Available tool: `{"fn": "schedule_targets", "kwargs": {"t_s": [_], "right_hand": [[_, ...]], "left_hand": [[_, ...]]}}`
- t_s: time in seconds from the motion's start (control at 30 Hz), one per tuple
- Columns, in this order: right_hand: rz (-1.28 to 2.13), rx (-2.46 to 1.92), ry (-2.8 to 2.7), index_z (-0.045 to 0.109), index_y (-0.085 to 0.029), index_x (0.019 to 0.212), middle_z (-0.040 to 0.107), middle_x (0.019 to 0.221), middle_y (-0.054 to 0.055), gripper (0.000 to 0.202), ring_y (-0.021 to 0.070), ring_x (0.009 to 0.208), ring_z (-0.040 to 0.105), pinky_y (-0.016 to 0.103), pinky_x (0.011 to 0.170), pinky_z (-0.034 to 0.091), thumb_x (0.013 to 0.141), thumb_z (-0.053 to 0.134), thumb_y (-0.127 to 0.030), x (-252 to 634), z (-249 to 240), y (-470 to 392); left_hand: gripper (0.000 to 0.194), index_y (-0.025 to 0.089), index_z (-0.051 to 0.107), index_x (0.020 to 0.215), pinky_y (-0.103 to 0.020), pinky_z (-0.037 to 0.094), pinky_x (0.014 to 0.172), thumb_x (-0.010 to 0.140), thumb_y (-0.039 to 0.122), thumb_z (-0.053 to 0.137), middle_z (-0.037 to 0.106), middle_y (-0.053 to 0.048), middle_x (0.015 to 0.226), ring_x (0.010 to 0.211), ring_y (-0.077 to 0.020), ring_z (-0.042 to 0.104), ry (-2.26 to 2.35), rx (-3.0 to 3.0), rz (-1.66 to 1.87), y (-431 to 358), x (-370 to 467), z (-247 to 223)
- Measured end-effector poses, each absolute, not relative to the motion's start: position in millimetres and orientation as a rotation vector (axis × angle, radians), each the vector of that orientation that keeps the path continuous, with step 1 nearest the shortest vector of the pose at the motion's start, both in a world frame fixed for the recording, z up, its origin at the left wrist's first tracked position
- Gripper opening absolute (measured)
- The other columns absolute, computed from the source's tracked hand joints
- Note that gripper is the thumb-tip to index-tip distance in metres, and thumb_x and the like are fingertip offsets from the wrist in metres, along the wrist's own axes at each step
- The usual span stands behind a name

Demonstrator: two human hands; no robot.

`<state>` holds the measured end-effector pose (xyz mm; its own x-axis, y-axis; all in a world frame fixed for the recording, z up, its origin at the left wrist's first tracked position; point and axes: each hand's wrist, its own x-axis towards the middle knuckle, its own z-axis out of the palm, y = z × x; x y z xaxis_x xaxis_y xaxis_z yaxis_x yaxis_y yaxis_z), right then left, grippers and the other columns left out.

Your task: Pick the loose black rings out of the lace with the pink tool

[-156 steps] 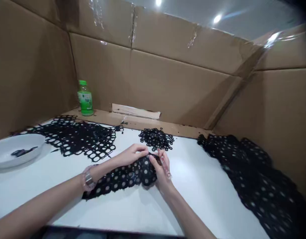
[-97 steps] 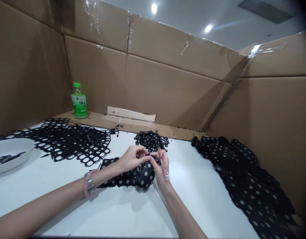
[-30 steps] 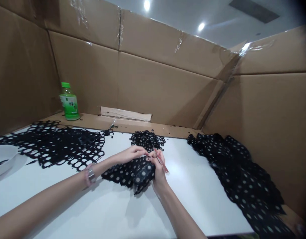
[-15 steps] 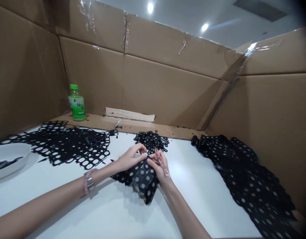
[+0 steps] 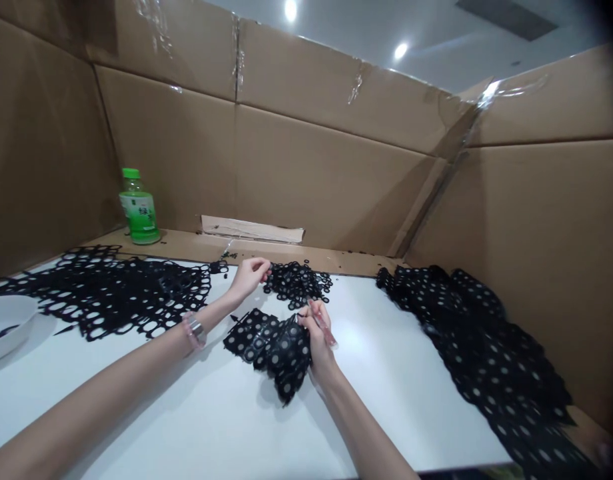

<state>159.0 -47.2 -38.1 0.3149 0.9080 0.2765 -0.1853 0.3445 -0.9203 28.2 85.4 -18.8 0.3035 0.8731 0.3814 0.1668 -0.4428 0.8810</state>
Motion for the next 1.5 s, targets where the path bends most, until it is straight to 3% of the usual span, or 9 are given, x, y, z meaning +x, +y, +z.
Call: {"fn": "schedule_targets", "kwargs": {"t_s": [0.13,0.23,0.33,0.47,0.63,0.77,0.97,1.3,1.5], "right_hand": [[0.904,-0.896,-1.041,0.027,-0.023,0.07,0.033,0.061,-0.008,0.032,0.0102,0.054,0.031,0.024,0.054,0.028,0.067,0.059,-0.02,157.7,-37.2,-48.6],[0.869,-0.87,-1.063,0.027,-0.024,0.072,0.032,0.063,-0.007,0.032,0.0105,0.055,0.031,0.024,0.055,0.029,0.068,0.059,-0.021,158.6,-34.9,-50.0],[0.832,-0.864,-1.039,0.029,-0.024,0.073,0.032,0.065,-0.006,0.03,0.0111,0.057,0.034,0.025,0.058,0.031,0.07,0.059,-0.025,161.0,-33.8,-50.2],[0.828,-0.916,-1.011,0.03,-0.024,0.075,0.04,0.066,-0.006,0.032,0.0121,0.06,0.039,0.026,0.063,0.034,0.07,0.062,-0.027,163.8,-34.2,-50.8],[0.917,-0.969,-1.053,0.033,-0.024,0.073,0.057,0.074,-0.004,0.033,0.016,0.072,0.052,0.03,0.074,0.037,0.069,0.065,-0.031,163.6,-31.5,-53.3],[0.9,-0.961,-1.017,0.031,-0.024,0.069,0.053,0.062,-0.007,0.036,0.0153,0.067,0.051,0.031,0.076,0.036,0.066,0.067,-0.029,163.3,-29.8,-52.1],[0.919,-0.941,-1.018,0.03,-0.024,0.07,0.057,0.064,-0.007,0.037,0.0136,0.063,0.05,0.031,0.076,0.036,0.067,0.066,-0.026,165.1,-37.3,-47.6],[0.877,-0.94,-0.878,0.031,-0.023,0.07,0.041,0.063,-0.006,0.024,0.0127,0.06,0.04,0.025,0.062,0.034,0.067,0.054,-0.017,160.0,-35.7,-48.5],[0.878,-0.977,-0.996,0.032,-0.023,0.068,0.036,0.064,-0.005,0.029,0.0123,0.057,0.035,0.025,0.057,0.032,0.068,0.061,-0.027,159.7,-35.9,-50.3]], "left_hand": [[0.039,0.012,0.061,0.099,-0.035,0.047,0.076,0.067,0.033,0.059,0.064,-0.013,0.099,0.085,-0.0221,0.06,0.843,1.915,1.157,94.1,47.6,-16.8],[0.034,0.015,0.064,0.096,-0.035,0.039,0.091,0.068,0.034,0.063,0.06,-0.011,0.111,0.104,-0.0236,0.052,0.71,2.019,1.089,71.5,50.5,-14.4],[0.029,0.015,0.064,0.087,-0.028,0.042,0.082,0.082,0.039,0.048,0.064,-0.005,0.091,0.087,-0.018,0.056,0.464,2.121,0.73,48.0,38.4,-13.0],[0.03,0.014,0.057,0.074,-0.02,0.036,0.059,0.083,0.041,0.046,0.05,0.003,0.063,0.061,-0.0107,0.045,0.386,2.094,0.51,36.3,20.1,-9.0],[0.031,0.015,0.053,0.07,-0.02,0.036,0.062,0.085,0.041,0.043,0.047,0.003,0.064,0.064,-0.011,0.044,0.378,2.121,0.534,35.7,14.2,-1.5],[0.023,0.016,0.056,0.082,-0.024,0.04,0.075,0.081,0.038,0.051,0.058,-0.002,0.082,0.08,-0.0152,0.052,0.538,2.171,0.814,28.4,16.7,-4.9],[0.03,0.012,0.058,0.077,-0.02,0.039,0.052,0.074,0.041,0.06,0.056,0.0,0.061,0.054,-0.0101,0.049,0.623,2.159,0.896,14.8,21.5,-13.2],[0.036,0.012,0.057,0.069,-0.021,0.043,0.046,0.084,0.039,0.038,0.058,-0.002,0.056,0.046,-0.0106,0.052,0.836,1.917,1.057,64.2,26.4,-18.3],[0.038,0.013,0.06,0.103,-0.037,0.044,0.088,0.071,0.034,0.058,0.063,-0.012,0.104,0.098,-0.0237,0.057,0.806,2.052,1.123,84.4,43.1,-13.9]]}}
